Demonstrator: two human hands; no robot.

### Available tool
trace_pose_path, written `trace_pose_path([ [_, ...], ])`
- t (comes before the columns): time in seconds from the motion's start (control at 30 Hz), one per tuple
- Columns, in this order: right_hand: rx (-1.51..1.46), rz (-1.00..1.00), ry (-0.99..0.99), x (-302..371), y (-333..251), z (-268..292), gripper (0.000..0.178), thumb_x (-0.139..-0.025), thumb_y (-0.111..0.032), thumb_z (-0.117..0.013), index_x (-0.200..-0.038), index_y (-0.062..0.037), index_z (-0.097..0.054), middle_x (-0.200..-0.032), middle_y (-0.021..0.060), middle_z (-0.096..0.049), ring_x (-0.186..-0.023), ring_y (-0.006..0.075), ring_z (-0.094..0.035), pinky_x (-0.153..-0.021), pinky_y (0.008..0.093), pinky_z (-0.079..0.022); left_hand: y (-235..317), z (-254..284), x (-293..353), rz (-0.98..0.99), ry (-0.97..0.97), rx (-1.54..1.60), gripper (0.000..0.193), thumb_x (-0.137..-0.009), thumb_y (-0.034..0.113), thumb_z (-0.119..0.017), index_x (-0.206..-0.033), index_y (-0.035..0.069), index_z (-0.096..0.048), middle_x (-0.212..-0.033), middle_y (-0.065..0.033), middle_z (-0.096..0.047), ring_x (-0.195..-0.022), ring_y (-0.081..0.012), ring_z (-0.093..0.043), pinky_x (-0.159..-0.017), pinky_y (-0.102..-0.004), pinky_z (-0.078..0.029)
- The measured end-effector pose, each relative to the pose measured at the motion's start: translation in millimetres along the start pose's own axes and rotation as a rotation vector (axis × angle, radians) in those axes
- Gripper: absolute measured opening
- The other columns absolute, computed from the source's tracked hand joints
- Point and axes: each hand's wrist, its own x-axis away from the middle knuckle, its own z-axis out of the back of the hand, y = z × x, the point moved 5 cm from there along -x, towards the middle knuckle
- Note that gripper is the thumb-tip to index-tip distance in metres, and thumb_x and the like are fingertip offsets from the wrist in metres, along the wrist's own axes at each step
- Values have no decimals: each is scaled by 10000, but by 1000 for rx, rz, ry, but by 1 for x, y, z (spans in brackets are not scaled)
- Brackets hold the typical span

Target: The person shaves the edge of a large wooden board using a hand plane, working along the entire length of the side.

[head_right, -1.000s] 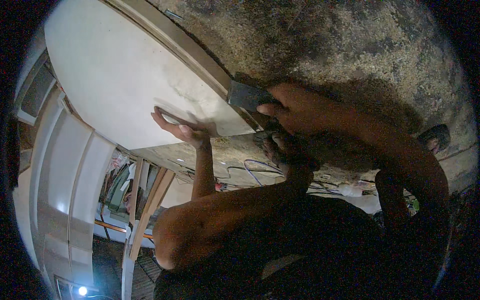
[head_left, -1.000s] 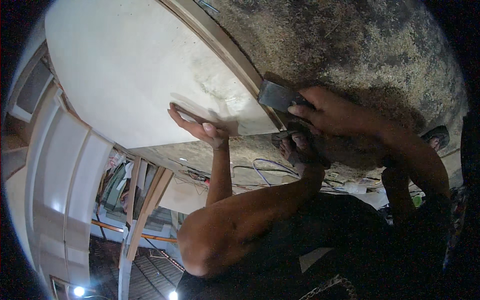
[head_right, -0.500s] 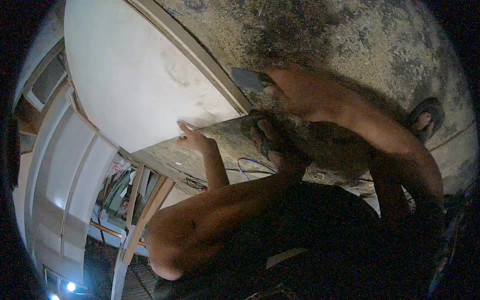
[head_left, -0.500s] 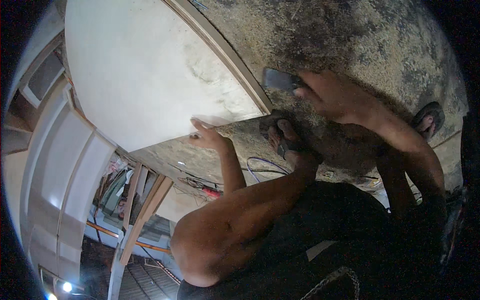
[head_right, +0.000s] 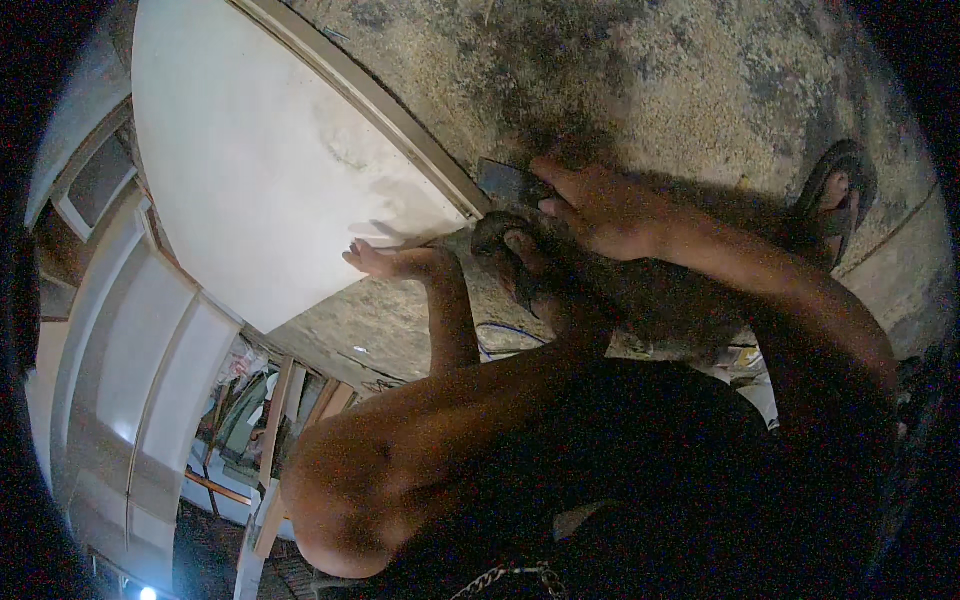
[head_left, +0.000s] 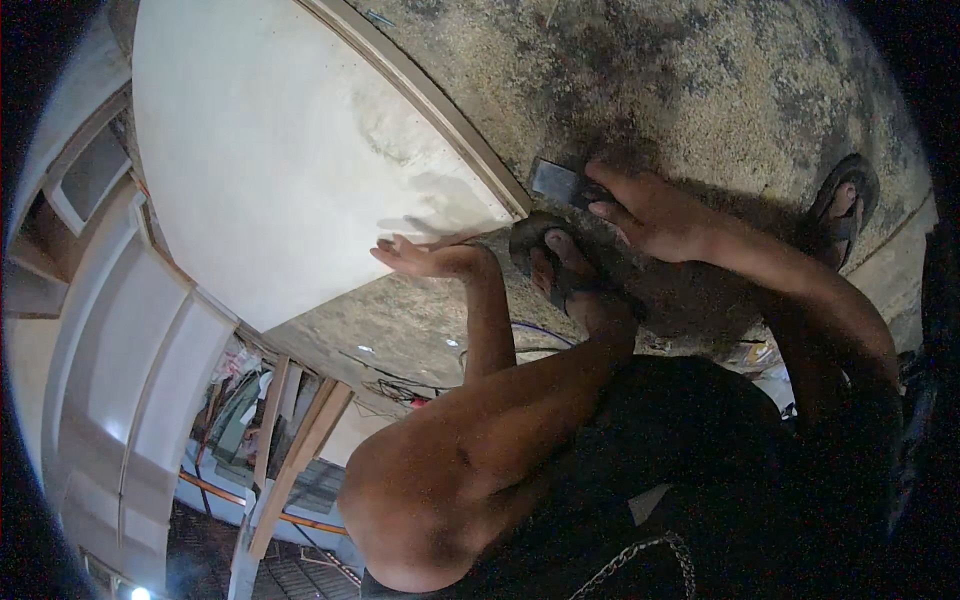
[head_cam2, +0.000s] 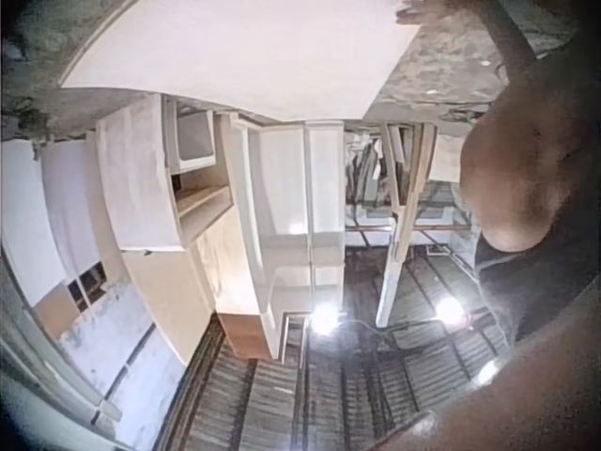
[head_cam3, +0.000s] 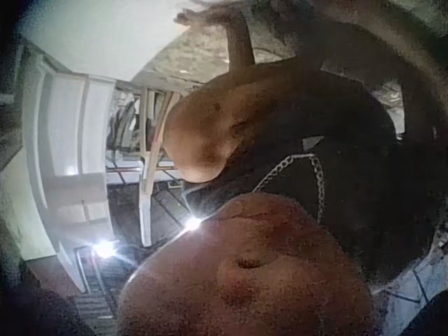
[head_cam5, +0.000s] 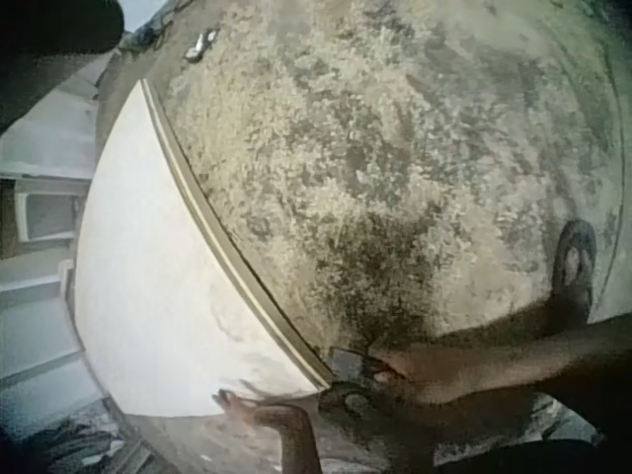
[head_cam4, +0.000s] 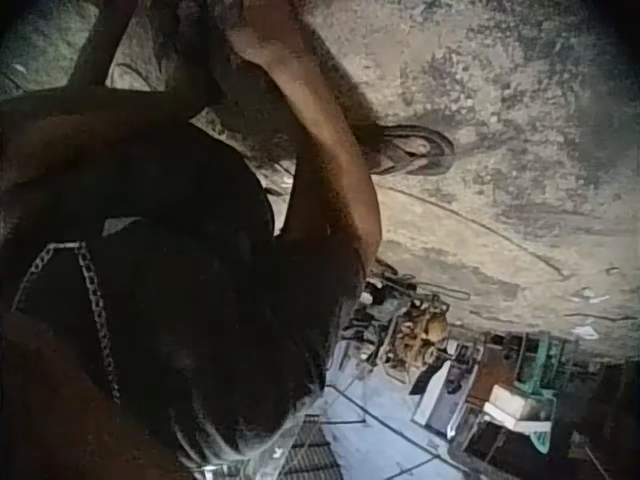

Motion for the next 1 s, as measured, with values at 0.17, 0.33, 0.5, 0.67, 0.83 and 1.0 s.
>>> trace_pose_path([
  [0.17, -119, -142, -211, 0, -9, -20, 461, -947, -259, -415, -1326, -12, -328, -970, 285, -593, -943, 437, -562, -808, 509, -440, 15, 12, 15, 173, -135, -19, 732, -851, 282, -535, -1397, -46, -174, -1440, -234, -207, -1346, -322, -204, -1107, -442, -154],
  [0.33, -249, 25, -95, -5, 0, -34, 459, -933, -222, -437, -1306, 27, -342, -898, 296, -597, -837, 449, -587, -752, 488, -467, 48, 17, 31, -241, -260, -311, 836, -819, 349, -614, -1418, 2, -144, -1444, -238, -185, -1329, -356, -228, -1099, -475, -155],
  [0.5, -140, 19, -65, -3, -15, -24, 437, -895, -182, -480, -1250, 55, -383, -771, 271, -610, -717, 458, -598, -647, 493, -481, 56, -15, 58, -431, -725, -308, 1177, -623, 332, -807, -1425, 4, -11, -1458, -277, -77, -1361, -406, -86, -1090, -551, -88],
  [0.67, -51, -34, -109, 0, -37, -25, 385, -866, -142, -490, -1174, 75, -412, -728, 280, -603, -705, 456, -602, -621, 509, -478, 52, -26, 63, -268, -751, -347, 1338, -533, 522, -817, -1419, -26, 21, -1463, -287, -36, -1372, -404, -15, -1084, -527, 71],
  [0.83, -128, -205, -172, -4, -36, -31, 376, -913, -127, -446, -1216, 75, -352, -763, 298, -589, -787, 451, -599, -670, 512, -464, 48, -33, 65, -244, -740, -511, 1393, -505, 658, -762, -1419, -31, 33, -1463, -299, -3, -1374, -410, 33, -1063, -564, 84],
  [1.0, -91, -193, -243, -12, -20, -31, 428, -926, -161, -433, -1293, 34, -330, -985, 313, -566, -963, 456, -550, -815, 493, -455, 49, -38, 70, -311, -710, -646, 1400, -495, 738, -709, -1417, -53, -14, -1461, -312, 21, -1369, -425, 67, -1041, -618, 54],
])
